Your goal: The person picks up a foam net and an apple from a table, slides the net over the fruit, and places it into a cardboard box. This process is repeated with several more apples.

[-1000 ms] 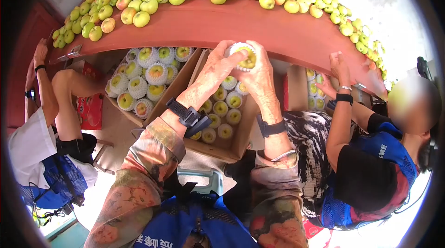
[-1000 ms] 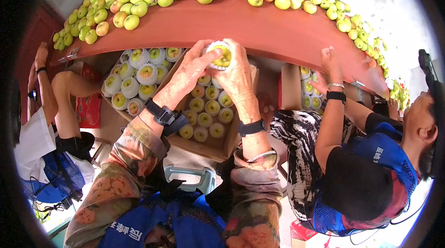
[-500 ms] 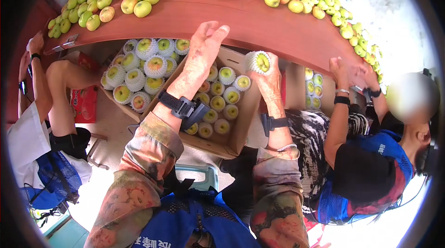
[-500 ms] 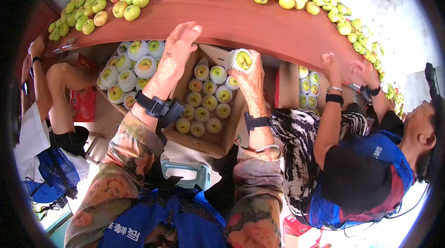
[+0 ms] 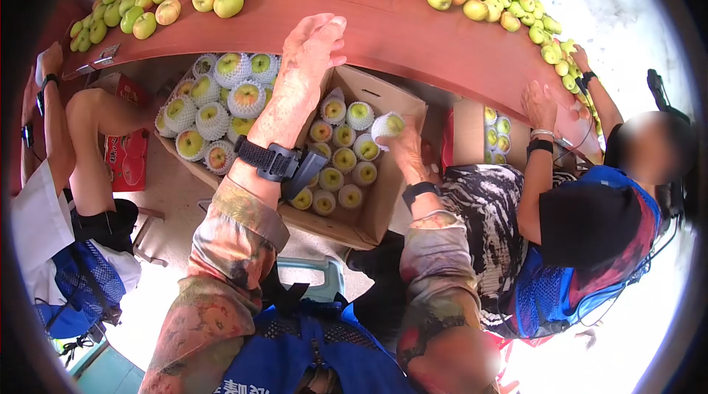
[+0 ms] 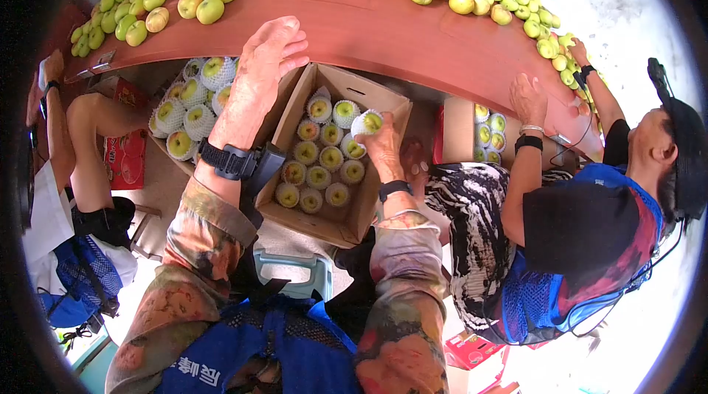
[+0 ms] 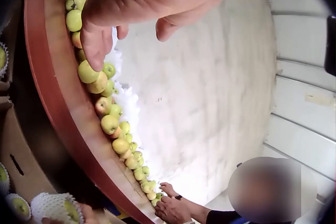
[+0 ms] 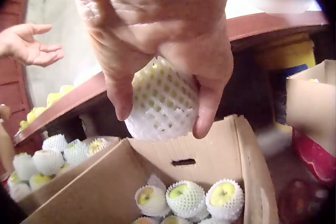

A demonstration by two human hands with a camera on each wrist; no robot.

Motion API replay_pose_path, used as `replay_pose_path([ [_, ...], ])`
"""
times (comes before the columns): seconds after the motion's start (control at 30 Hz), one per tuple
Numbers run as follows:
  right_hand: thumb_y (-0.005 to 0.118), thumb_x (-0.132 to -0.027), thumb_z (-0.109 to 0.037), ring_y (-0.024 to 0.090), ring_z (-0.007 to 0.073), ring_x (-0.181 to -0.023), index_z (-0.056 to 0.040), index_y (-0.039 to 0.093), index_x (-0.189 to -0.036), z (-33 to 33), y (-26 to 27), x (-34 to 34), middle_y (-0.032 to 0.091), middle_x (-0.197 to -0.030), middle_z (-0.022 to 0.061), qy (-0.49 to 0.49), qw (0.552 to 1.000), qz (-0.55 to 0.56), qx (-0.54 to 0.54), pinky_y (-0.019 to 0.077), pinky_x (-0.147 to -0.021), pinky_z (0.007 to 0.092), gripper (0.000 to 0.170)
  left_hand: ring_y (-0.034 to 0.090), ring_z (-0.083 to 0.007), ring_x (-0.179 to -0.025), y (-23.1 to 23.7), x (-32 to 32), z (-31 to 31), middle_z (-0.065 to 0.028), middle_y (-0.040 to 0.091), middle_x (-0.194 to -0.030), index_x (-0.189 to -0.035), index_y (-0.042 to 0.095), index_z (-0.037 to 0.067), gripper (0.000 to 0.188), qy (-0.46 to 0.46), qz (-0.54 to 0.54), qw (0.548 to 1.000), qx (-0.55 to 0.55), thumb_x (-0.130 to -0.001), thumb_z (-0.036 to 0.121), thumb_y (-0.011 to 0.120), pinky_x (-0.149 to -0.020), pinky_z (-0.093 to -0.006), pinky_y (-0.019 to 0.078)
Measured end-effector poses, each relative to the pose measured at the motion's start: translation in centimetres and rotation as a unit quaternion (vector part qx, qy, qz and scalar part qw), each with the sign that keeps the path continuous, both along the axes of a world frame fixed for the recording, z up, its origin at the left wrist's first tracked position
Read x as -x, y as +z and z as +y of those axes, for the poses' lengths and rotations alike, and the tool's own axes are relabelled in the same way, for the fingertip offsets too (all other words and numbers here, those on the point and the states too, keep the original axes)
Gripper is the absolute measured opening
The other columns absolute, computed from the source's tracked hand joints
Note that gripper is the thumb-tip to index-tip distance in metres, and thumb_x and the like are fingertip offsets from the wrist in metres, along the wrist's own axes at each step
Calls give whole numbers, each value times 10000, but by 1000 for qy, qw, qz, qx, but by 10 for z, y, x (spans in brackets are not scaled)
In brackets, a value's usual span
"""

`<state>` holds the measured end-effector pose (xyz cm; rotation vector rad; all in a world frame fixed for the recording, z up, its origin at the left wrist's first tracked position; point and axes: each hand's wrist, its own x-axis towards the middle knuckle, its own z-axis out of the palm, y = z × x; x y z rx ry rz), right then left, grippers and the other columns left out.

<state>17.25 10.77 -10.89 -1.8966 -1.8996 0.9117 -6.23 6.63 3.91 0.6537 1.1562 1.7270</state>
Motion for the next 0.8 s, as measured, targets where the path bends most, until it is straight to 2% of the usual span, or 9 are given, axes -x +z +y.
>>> replay_pose_path([
  [0.03,849,-591,-191,614,402,-1061,-74,423,-1256,-2,-18,0,644,-1087,229,8,999,28,-27,485,-905,440,798,580,-256,-1071,2,1,-3,-150,589,-1122,-1214,538,-4,457,-5,-1,1000,3,-911,324,635,-870,-380,510],
  [0.17,841,-551,-237,598,402,-1069,-79,405,-1306,-10,-58,5,622,-1124,235,-2,1000,9,-27,475,-925,430,887,594,-251,-1050,8,5,-12,-149,607,-1106,-1206,541,3,440,-15,-5,1000,-1,-917,322,631,-858,-369,515],
  [0.27,848,-547,-281,597,410,-1083,-70,414,-1281,-20,-70,7,625,-1143,237,-39,998,33,-21,471,-939,422,879,606,-245,-1032,10,8,-22,-142,619,-1088,-1199,547,9,423,-18,-2,1000,-12,-922,319,629,-847,-361,518],
  [0.4,840,-564,-275,594,424,-1088,-28,386,-1306,-30,-92,-1,615,-1151,269,-90,996,8,-12,468,-948,425,903,621,-233,-1001,9,10,-32,-131,631,-1061,-1183,565,15,400,-35,2,999,-31,-930,320,621,-826,-356,524],
  [0.6,838,-591,-207,540,408,-1173,4,410,-1257,-46,-127,-1,551,-1236,281,-206,978,41,14,427,-995,428,819,637,-222,-953,12,0,-43,-122,643,-1020,-1191,573,10,397,-73,15,997,-31,-955,329,586,-804,-337,529],
  [0.63,826,-587,-169,540,384,-1156,15,415,-1233,-45,-137,-3,547,-1211,258,-205,978,37,0,420,-987,423,788,638,-220,-952,11,-1,-43,-121,643,-1017,-1197,570,8,398,-81,19,996,-32,-959,326,581,-802,-334,530],
  [0.73,810,-576,-139,559,375,-1086,12,418,-1218,-46,-157,-3,562,-1124,222,-198,974,53,-92,427,-956,424,767,640,-216,-944,11,-7,-41,-117,644,-1008,-1211,566,4,397,-98,32,994,-22,-968,317,567,-797,-327,530],
  [0.77,785,-580,-120,552,381,-1064,7,421,-1207,-48,-157,-1,554,-1088,214,-200,974,76,-78,421,-947,434,737,641,-214,-940,12,1,-41,-115,645,-1005,-1211,566,2,394,-99,28,995,-15,-970,314,565,-793,-325,530],
  [0.8,778,-591,-122,543,384,-1076,4,422,-1200,-46,-160,-1,547,-1100,219,-187,980,30,-58,417,-954,434,717,642,-211,-936,13,-1,-39,-114,646,-1002,-1211,567,0,392,-102,33,994,-10,-971,310,563,-790,-323,531],
])
